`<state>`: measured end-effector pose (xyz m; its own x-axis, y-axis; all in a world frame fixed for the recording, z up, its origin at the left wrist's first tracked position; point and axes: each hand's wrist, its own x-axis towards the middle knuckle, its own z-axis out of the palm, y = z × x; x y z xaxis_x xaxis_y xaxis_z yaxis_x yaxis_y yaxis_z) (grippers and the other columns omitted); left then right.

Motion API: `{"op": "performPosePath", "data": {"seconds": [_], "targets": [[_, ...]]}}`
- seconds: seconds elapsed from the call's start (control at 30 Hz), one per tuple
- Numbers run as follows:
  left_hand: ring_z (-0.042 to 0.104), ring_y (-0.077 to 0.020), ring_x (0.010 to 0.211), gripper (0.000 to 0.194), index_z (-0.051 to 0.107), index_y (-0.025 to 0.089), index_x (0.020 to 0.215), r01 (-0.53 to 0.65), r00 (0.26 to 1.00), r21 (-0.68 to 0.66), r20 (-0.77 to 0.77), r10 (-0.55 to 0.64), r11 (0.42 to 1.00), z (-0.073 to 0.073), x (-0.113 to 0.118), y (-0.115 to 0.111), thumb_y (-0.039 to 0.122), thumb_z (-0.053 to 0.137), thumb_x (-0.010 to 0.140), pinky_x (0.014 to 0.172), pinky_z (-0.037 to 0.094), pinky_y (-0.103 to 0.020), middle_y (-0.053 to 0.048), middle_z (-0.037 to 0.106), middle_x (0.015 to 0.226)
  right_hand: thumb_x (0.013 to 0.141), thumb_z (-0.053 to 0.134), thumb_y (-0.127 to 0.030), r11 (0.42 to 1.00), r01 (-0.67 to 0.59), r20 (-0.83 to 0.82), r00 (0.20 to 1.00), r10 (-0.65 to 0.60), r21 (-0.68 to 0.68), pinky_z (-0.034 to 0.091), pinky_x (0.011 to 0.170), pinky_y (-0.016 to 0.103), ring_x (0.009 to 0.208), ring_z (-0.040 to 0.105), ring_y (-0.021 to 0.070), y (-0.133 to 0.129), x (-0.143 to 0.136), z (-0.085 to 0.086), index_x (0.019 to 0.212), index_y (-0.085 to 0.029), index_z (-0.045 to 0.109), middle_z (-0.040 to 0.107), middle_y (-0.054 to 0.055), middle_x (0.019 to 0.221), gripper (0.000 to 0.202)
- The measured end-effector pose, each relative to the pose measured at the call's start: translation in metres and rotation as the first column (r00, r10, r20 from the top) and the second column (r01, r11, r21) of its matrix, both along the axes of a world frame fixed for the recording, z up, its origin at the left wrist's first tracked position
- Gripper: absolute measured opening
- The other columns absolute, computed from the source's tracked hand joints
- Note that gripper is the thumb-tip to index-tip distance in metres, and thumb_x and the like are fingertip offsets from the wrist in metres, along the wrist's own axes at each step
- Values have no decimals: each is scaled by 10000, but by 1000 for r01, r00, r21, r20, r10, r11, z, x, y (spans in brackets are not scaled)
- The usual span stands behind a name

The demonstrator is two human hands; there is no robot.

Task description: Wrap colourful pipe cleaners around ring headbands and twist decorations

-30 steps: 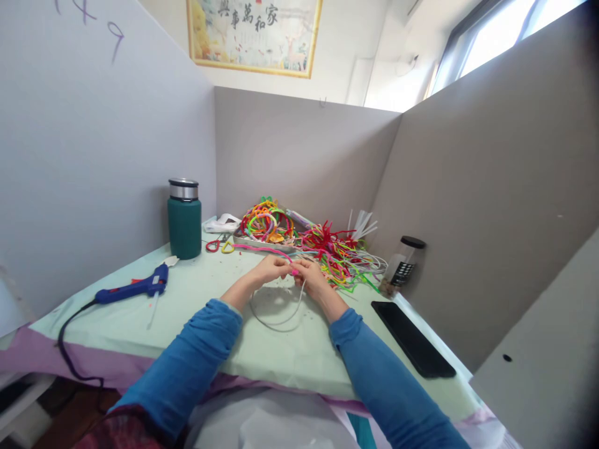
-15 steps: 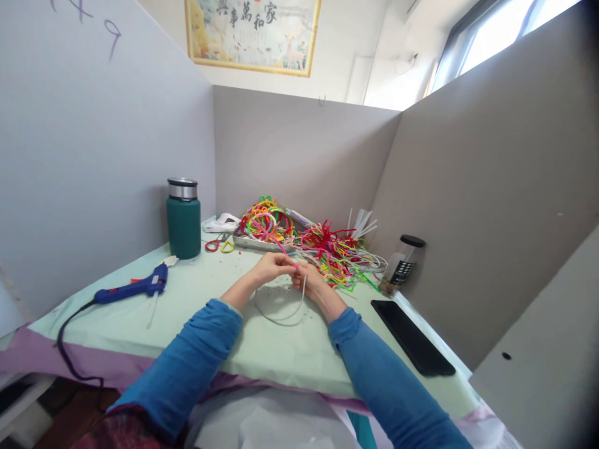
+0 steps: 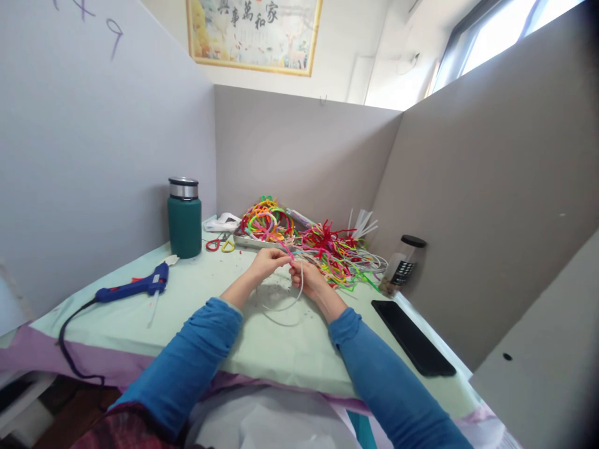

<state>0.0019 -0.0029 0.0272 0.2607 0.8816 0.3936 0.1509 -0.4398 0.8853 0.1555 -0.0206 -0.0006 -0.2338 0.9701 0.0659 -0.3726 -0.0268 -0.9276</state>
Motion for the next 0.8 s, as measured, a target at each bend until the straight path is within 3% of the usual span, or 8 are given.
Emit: {"op": "performPosePath", "data": {"seconds": [0.27,0.6,0.7,0.8], "targets": [[389,-71,480,384,684,128,729,-114,993,-142,18,118,983,4,-2,-3,496,707,621,456,261,-217,14,546,547,627,745,-305,996,43,-73,997,-37,77,320,430,203,460,430,66,-5,0,5,700,-186,544,558,-41,614,245],[391,-78,505,354,693,133,718,-79,992,-133,-111,64,988,0,-4,-1,476,686,629,474,269,-220,6,565,578,659,723,-415,983,151,-91,986,-142,101,353,494,229,518,445,96,2,3,1,700,-206,533,526,-44,615,286],[428,-94,531,366,703,130,698,-83,984,-85,-165,68,993,-6,-6,6,486,684,618,509,306,-230,-1,579,571,676,708,-418,948,185,39,979,-202,259,360,539,238,552,445,101,4,4,-1,666,-200,538,510,-42,608,276],[460,-114,554,384,715,130,698,-115,969,-60,-227,99,992,-11,-8,13,501,684,604,534,327,-241,-9,589,568,685,711,-392,868,183,202,931,-303,462,370,590,249,601,462,114,5,5,-2,661,-195,575,524,-33,623,240]]}}
